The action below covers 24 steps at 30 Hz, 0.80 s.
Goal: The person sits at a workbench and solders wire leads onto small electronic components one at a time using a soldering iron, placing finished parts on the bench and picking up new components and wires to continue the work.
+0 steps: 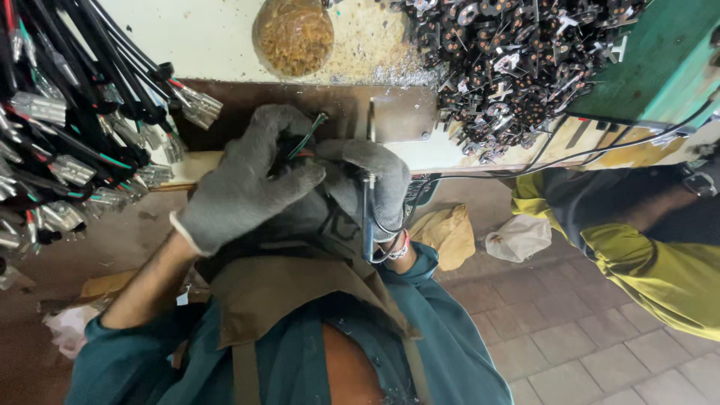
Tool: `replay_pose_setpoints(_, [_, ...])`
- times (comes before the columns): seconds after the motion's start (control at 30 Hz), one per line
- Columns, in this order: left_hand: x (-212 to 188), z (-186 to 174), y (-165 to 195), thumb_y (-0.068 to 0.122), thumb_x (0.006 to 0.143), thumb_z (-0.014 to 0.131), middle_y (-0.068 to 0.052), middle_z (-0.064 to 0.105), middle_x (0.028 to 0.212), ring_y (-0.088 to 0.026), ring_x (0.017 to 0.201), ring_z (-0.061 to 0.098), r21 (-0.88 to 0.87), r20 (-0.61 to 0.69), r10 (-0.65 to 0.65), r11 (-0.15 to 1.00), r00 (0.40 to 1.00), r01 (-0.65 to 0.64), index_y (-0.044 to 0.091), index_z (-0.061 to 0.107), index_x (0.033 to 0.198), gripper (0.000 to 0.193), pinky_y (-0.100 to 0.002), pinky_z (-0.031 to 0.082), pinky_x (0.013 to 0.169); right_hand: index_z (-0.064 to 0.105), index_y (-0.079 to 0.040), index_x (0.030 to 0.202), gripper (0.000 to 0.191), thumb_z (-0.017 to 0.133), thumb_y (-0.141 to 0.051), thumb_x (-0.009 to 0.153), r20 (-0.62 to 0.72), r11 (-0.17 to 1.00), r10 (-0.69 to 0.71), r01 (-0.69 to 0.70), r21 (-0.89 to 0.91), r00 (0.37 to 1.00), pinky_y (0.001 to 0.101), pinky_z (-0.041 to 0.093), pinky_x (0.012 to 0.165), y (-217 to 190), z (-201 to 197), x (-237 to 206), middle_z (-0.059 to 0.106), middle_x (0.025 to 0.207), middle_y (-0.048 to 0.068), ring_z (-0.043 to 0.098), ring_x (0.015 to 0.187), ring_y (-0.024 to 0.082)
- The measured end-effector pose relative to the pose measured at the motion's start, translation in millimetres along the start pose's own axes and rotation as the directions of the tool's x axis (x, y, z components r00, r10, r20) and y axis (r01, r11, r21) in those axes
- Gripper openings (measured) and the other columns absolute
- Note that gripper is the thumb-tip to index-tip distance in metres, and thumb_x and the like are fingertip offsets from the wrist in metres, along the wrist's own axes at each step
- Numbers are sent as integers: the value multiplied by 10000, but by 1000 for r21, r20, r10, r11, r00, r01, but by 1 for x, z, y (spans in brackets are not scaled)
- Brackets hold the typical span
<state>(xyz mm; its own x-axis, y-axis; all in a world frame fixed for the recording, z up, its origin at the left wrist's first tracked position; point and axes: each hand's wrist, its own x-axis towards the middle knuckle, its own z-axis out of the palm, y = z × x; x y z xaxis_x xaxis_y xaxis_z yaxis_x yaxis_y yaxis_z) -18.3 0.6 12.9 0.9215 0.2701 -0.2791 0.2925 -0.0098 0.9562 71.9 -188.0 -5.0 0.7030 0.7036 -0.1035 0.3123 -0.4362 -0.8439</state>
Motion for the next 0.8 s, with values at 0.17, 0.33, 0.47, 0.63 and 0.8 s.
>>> replay_pose_setpoints(0.17, [-4,3,-3,129,1056,640,-136,709,1235,-317,1126,729,-15,81,85,996,993,-84,49,646,1268,227,-373,561,941,814,-163,876,166,904,-213,746,13,855,55,-40,-518,998,387,536,627,-18,-8,5,742,771,59,718,678,286])
replay_pose_setpoints(0.33, [-6,3,-13,165,1005,667,-126,690,1045,-294,867,698,122,78,-79,990,994,69,40,655,1087,150,-402,533,766,684,-77,967,251,863,-97,793,-104,993,-71,60,-106,992,312,584,793,-18,-8,4,760,1078,130,754,960,255])
replay_pose_setpoints(0.47, [-6,6,-15,133,1008,660,-140,664,1049,-334,905,665,200,30,117,972,993,-121,25,633,1071,128,-415,516,762,647,-57,1004,452,901,-62,630,-258,967,242,-253,-10,935,325,550,767,-6,9,-1,687,943,100,659,833,230])
replay_pose_setpoints(0.63, [-9,14,-16,135,1025,653,-123,639,936,-283,799,641,-100,46,-91,990,995,96,33,635,1056,109,-378,502,715,604,-56,1061,427,858,36,732,-192,975,154,-117,190,969,406,518,928,1,-2,-6,713,1032,75,671,978,264])
replay_pose_setpoints(0.8, [-4,20,-17,130,1034,682,-81,682,933,-174,811,659,-64,5,-28,998,1000,28,30,639,1016,110,-322,499,732,634,-82,997,368,864,38,737,-162,981,159,-137,138,974,340,533,820,0,-1,0,685,1004,56,667,897,210])
